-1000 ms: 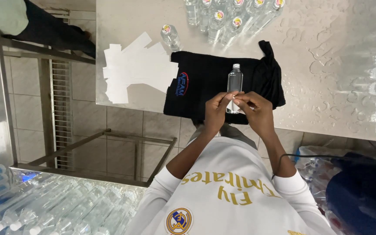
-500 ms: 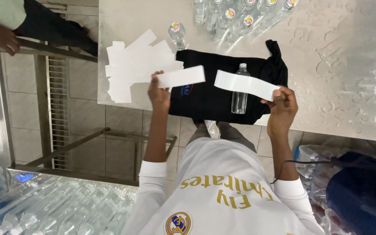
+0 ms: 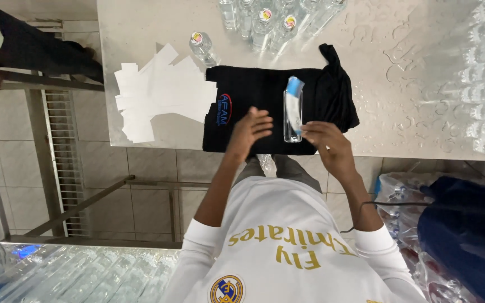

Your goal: Manually applying labels to plastic water bottles on a production table.

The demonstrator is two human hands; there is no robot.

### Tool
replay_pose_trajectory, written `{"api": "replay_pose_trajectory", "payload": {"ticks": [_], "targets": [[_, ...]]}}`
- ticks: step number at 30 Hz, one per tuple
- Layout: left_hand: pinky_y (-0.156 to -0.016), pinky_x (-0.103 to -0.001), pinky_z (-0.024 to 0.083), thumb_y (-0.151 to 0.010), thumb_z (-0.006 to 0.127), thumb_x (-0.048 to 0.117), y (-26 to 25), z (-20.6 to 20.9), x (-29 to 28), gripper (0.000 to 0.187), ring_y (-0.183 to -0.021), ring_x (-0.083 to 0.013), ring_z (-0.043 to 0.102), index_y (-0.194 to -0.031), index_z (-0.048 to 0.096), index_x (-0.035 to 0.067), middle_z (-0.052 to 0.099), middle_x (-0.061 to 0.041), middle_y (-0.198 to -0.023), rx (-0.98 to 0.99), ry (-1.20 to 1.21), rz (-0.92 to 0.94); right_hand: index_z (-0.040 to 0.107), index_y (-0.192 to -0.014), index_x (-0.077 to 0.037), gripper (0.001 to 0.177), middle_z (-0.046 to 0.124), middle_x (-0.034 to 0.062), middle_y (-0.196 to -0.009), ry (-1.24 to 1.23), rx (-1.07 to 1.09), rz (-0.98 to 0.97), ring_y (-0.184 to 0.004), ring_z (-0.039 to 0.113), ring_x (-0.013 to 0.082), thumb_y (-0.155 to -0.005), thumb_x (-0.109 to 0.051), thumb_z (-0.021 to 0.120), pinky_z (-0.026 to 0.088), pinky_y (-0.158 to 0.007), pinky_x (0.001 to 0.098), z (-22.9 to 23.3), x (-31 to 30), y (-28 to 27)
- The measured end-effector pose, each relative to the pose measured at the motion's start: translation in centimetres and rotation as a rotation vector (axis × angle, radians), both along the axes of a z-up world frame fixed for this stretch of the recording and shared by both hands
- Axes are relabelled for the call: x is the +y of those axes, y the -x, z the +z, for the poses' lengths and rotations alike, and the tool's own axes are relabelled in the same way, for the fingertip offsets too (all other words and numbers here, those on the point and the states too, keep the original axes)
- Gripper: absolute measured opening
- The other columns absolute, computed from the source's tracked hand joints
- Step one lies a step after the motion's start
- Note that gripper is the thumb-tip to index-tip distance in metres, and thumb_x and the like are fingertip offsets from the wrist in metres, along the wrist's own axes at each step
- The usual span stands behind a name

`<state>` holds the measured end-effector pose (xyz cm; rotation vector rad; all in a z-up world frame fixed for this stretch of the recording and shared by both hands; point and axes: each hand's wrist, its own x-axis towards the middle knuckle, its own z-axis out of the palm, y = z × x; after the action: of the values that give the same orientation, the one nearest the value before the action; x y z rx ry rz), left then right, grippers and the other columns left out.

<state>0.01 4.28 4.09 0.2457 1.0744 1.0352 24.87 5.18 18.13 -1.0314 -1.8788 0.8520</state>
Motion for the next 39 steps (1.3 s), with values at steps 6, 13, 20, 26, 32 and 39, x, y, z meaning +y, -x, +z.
{"api": "replay_pose_trajectory", "payload": {"ticks": [6,13,20,26,32,39], "targets": [[-0.094,-0.042,0.060,-0.108,0.073,0.033,-5.2,3.1,-0.4,0.021,-0.106,-0.0230,0.072,-0.116,0.068,0.014,0.069,-0.006,-0.112,-0.087,0.006,0.075,0.085,-0.115,-0.011,0.018,0.076,0.0149,-0.134,-0.093,-0.179,0.213,-0.130,0.067,0.0417,-0.105,-0.006,0.071,0.055,-0.110,0.0544,-1.4,-0.8,-1.4],[-0.098,-0.043,0.060,-0.106,0.076,0.023,-5.9,2.3,-2.6,0.019,-0.104,-0.0221,0.072,-0.115,0.063,0.013,0.069,-0.006,-0.109,-0.039,0.080,0.110,0.081,-0.124,-0.007,0.036,0.072,0.0157,-0.141,0.102,-0.223,0.168,-0.135,0.063,0.0422,-0.090,-0.015,0.087,0.056,-0.107,0.0511,-2.1,-1.1,-5.0],[-0.102,-0.045,0.062,-0.103,0.082,0.026,-6.9,4.8,-2.4,0.028,-0.104,-0.0240,0.076,-0.117,0.062,0.011,0.063,-0.005,-0.106,-0.065,0.096,0.211,0.043,-0.165,-0.002,0.110,0.059,0.0262,-0.149,0.920,0.382,0.094,-0.132,0.062,0.0373,-0.080,-0.062,0.081,0.057,-0.104,0.0516,-11.7,-3.4,-7.2],[-0.104,-0.049,0.062,-0.102,0.083,0.021,-9.4,0.4,-3.9,0.030,-0.106,-0.0299,0.078,-0.114,0.059,0.007,0.060,-0.005,-0.103,-0.167,0.159,0.241,0.067,-0.125,0.002,0.059,0.072,0.0185,-0.125,1.118,0.859,-0.262,-0.114,0.073,0.0304,-0.094,-0.045,0.084,0.065,-0.093,0.0429,-17.1,-5.8,-2.5],[-0.098,-0.048,0.066,-0.098,0.089,0.022,-10.9,-6.5,-5.1,0.037,-0.102,-0.0290,0.078,-0.115,0.061,0.005,0.061,-0.004,-0.100,-0.051,0.185,0.268,0.072,-0.104,0.003,0.033,0.073,0.0133,-0.094,1.088,0.580,-0.562,-0.086,0.077,0.0217,-0.099,-0.024,0.091,0.068,-0.080,0.0330,-17.7,-3.6,-2.6],[-0.083,-0.035,0.056,-0.089,0.096,0.030,-10.8,-3.2,-4.4,0.036,-0.086,-0.0086,0.059,-0.101,0.069,0.010,0.048,0.005,-0.087,0.321,0.149,0.259,0.080,-0.112,-0.010,0.030,0.076,0.0051,-0.094,1.044,0.370,-0.540,-0.088,0.079,0.0176,-0.095,-0.030,0.096,0.066,-0.094,0.0348,-18.0,-2.5,-2.6]]}}
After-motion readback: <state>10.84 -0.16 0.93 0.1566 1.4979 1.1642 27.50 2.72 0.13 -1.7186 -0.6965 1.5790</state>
